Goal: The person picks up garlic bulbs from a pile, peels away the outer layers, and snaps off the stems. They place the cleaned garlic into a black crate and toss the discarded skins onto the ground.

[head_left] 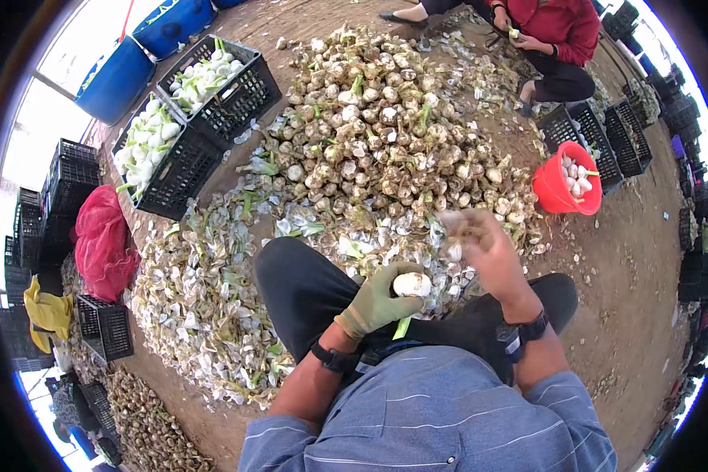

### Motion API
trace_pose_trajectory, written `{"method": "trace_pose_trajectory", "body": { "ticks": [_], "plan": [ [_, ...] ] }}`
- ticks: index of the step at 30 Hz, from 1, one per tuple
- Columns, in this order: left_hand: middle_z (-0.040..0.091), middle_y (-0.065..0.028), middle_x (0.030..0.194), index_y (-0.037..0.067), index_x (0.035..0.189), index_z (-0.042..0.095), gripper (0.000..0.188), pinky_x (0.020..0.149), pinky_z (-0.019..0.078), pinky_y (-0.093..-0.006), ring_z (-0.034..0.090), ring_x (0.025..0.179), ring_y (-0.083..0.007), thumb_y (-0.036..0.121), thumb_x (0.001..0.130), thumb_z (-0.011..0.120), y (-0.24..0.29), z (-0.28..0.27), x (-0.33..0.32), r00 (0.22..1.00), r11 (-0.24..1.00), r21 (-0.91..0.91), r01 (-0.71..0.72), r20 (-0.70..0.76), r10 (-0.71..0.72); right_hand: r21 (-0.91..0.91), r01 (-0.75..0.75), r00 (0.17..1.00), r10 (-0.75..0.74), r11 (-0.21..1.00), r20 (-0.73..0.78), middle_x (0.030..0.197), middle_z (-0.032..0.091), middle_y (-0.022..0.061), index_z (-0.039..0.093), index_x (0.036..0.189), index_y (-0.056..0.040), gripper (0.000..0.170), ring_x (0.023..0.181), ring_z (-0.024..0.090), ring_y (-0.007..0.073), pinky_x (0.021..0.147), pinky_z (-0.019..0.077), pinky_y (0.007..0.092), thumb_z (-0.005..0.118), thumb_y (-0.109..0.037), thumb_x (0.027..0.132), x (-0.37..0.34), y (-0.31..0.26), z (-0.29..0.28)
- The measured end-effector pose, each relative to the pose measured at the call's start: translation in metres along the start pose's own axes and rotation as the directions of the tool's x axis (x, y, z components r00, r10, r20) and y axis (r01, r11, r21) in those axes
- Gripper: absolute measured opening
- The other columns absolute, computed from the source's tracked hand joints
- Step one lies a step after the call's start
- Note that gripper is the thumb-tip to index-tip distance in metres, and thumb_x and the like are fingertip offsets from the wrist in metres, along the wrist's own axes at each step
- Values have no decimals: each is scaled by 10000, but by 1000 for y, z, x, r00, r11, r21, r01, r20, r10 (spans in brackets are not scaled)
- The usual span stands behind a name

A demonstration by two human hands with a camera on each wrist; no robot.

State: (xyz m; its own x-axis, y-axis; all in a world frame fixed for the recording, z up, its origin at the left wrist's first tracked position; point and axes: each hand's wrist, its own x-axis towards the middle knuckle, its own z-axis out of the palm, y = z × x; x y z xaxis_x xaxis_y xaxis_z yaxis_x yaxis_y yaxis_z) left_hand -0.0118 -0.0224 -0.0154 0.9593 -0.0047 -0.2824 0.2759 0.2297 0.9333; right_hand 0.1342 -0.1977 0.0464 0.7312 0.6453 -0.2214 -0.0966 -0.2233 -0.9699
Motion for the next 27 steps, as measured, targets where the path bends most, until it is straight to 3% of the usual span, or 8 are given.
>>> {"method": "trace_pose_trajectory", "body": {
  "ticks": [1,2,5,15,22,25,26,27],
  "plan": [
    [669,-60,1039,-36,1280,551,586,835,535,-281,642,930,-124,163,777,775,3,0,-1,999,999,-26,38,-10,-38,-169,111,993,-115,979,-12,1076,663,96,583,1261,-68,370,1019,642,234,903,540,373,646,-89,897,0,-5,4],
    [671,-55,1031,-33,1273,557,577,832,535,-282,643,924,-124,164,777,775,5,1,-1,997,996,-52,77,-15,-78,-564,340,936,-330,752,124,1156,627,123,610,1249,-84,396,1113,605,279,962,502,385,699,-139,867,-1,0,2],
    [678,-26,939,-5,1158,640,458,757,534,-258,629,846,-94,194,775,794,4,2,-2,998,992,-113,50,-24,-53,-508,362,913,-188,782,362,1127,623,137,652,1182,-84,358,1074,604,325,955,491,402,725,-164,841,-17,-4,12],
    [705,-57,915,-10,1122,680,484,736,527,-276,646,824,-109,269,747,803,8,1,-5,993,988,111,108,-58,-102,-656,598,798,-421,461,432,902,633,107,652,962,-65,158,815,652,303,666,540,395,693,-126,822,-26,16,24],
    [677,-98,998,3,1140,669,542,804,521,-304,645,924,-157,292,709,823,0,3,-1,996,954,292,-68,-33,81,-542,404,913,-286,737,292,798,637,128,620,969,-9,165,669,650,284,616,536,334,656,-105,840,1,15,15],
    [665,-100,1026,8,1203,636,561,860,516,-310,636,996,-176,257,737,822,10,0,-2,987,929,343,-139,-32,160,-17,2,1000,-2,1000,-8,779,660,122,609,997,13,189,631,645,281,615,549,333,656,-105,856,7,17,6],
    [666,-96,1028,8,1212,631,554,870,517,-312,636,1003,-176,239,746,820,4,2,-3,978,942,289,-171,-69,198,179,-207,978,204,962,33,1009,668,187,579,1145,11,325,902,675,342,827,564,396,677,-101,857,9,9,-11],
    [667,-92,1030,9,1222,626,547,879,518,-313,636,1010,-176,222,755,819,0,3,-3,966,950,237,-205,-106,235,-165,-55,998,49,985,-40,1118,621,210,546,1210,4,396,1020,625,358,906,522,413,685,-98,854,9,13,-10]
  ]
}}
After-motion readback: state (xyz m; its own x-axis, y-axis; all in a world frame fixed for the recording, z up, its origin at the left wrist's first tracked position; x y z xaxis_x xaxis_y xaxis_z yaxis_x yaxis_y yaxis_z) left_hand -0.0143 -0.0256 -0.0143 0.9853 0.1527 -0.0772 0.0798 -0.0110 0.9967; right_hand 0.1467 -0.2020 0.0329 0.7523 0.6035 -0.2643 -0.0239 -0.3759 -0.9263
